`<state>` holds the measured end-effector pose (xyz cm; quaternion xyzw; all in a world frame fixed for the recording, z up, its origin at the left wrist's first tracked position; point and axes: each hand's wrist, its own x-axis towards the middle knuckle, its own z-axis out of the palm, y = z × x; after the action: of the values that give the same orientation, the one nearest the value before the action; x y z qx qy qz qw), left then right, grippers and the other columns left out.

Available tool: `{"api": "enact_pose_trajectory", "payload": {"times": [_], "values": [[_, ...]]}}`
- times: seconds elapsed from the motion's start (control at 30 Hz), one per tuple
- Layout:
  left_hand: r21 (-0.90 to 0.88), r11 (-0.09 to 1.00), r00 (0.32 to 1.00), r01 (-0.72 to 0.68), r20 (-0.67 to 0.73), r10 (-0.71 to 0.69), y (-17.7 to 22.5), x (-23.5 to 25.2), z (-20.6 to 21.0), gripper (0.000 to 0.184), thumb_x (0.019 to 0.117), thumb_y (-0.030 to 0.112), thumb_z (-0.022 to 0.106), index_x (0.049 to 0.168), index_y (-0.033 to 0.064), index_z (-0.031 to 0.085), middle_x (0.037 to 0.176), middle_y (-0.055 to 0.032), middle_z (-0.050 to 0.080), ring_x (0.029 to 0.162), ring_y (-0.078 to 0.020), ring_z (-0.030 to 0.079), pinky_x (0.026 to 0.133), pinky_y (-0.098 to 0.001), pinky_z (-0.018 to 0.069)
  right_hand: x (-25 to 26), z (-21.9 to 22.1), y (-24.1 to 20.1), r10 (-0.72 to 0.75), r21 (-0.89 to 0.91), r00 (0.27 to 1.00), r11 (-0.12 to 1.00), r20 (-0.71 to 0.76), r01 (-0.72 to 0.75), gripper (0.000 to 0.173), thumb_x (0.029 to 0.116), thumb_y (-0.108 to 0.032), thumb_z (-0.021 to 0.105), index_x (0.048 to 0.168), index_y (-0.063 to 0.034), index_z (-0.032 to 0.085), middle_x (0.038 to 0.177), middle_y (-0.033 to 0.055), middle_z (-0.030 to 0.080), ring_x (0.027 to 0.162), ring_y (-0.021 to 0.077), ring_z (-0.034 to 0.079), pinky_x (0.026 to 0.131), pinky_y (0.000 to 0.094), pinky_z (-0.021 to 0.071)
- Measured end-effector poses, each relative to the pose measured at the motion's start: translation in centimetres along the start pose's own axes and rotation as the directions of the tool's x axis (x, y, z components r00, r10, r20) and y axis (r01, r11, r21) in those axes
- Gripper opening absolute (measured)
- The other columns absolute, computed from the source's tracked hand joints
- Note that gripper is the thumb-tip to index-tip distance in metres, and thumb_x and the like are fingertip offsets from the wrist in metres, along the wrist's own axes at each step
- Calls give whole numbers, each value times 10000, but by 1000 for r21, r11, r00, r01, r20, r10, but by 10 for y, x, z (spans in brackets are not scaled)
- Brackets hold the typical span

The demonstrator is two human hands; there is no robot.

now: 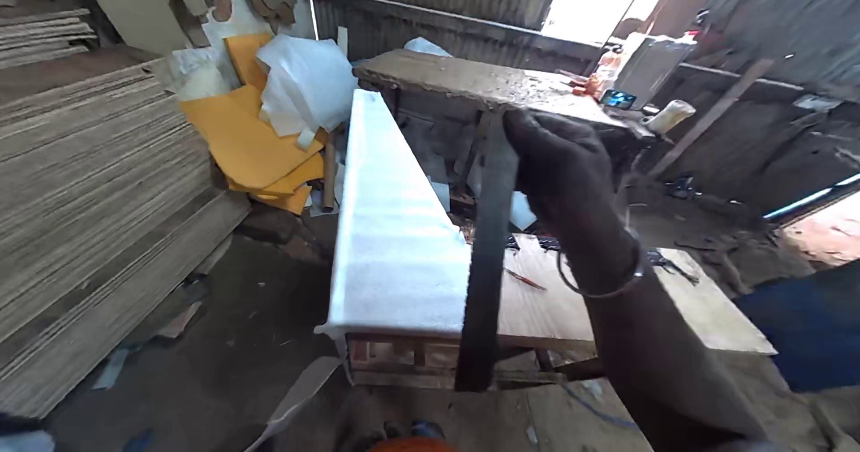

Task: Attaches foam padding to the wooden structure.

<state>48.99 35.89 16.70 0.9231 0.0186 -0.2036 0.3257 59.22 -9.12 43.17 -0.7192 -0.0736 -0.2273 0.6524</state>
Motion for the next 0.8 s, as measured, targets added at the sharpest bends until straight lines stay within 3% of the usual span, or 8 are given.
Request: {"api": "enact_pose_trajectory", "payload": {"times": [0.13,0.27,0.33,0.43,0.47,0.57,0.63,0.8], "values": [[42,998,989,-51,142,45,4,-8,-7,362,970,284,689,1209,13,722,1204,-219,706,1151,-387,668,1035,-611,487,32,39,94,413,59,911,909,0,-412,391,1100,-364,431,1028,-57,662,787,56,718,610,152,690,530,331,597],[-7,982,955,-191,228,187,20,-28,-17,298,978,246,678,1167,26,746,1177,-190,722,1123,-347,685,1023,-573,508,26,45,153,420,-317,907,862,6,-397,590,1102,-458,354,1580,-111,346,1375,168,600,1087,268,687,908,470,578],[-100,938,920,-332,182,346,27,-33,-19,234,975,210,678,1116,47,770,1103,-153,746,1059,-292,709,983,-524,547,-16,54,124,210,-394,974,905,83,-161,484,1091,-368,436,1463,-62,488,1252,136,667,1048,222,698,900,441,596],[-150,886,860,-438,218,462,44,-27,-23,204,984,173,655,1116,82,782,1087,-139,749,1042,-297,711,951,-532,556,-118,68,86,46,-412,976,910,213,47,310,1053,-301,531,915,-99,721,812,-22,703,724,70,666,659,304,581],[-127,875,840,-467,246,484,50,-21,-23,201,981,169,651,1110,97,786,1080,-137,748,1025,-307,714,928,-550,561,-150,73,82,65,-410,962,911,265,52,314,1030,-334,578,872,-106,724,774,-29,692,693,52,657,628,283,572],[-68,814,719,-577,431,546,67,-5,-25,216,983,167,626,1126,158,788,1118,-113,743,1057,-320,702,922,-575,554,-221,95,80,208,-446,854,894,477,31,457,938,-441,720,1234,-93,701,1166,92,720,1068,195,685,904,407,583],[-125,713,577,-690,500,646,78,5,-27,218,993,174,612,1128,167,783,1114,-104,742,1055,-309,701,910,-561,561,-250,110,90,285,-565,802,821,526,79,700,907,-483,741,1462,-100,555,1438,129,597,1366,280,537,1139,482,445],[-443,460,282,-770,411,867,92,41,-35,189,993,228,644,1076,136,786,1074,-85,740,1021,-227,691,893,-439,567,-261,124,91,166,-673,897,719,411,175,382,932,-417,725,1216,-164,693,1225,27,717,1319,234,576,1155,440,425]]}}
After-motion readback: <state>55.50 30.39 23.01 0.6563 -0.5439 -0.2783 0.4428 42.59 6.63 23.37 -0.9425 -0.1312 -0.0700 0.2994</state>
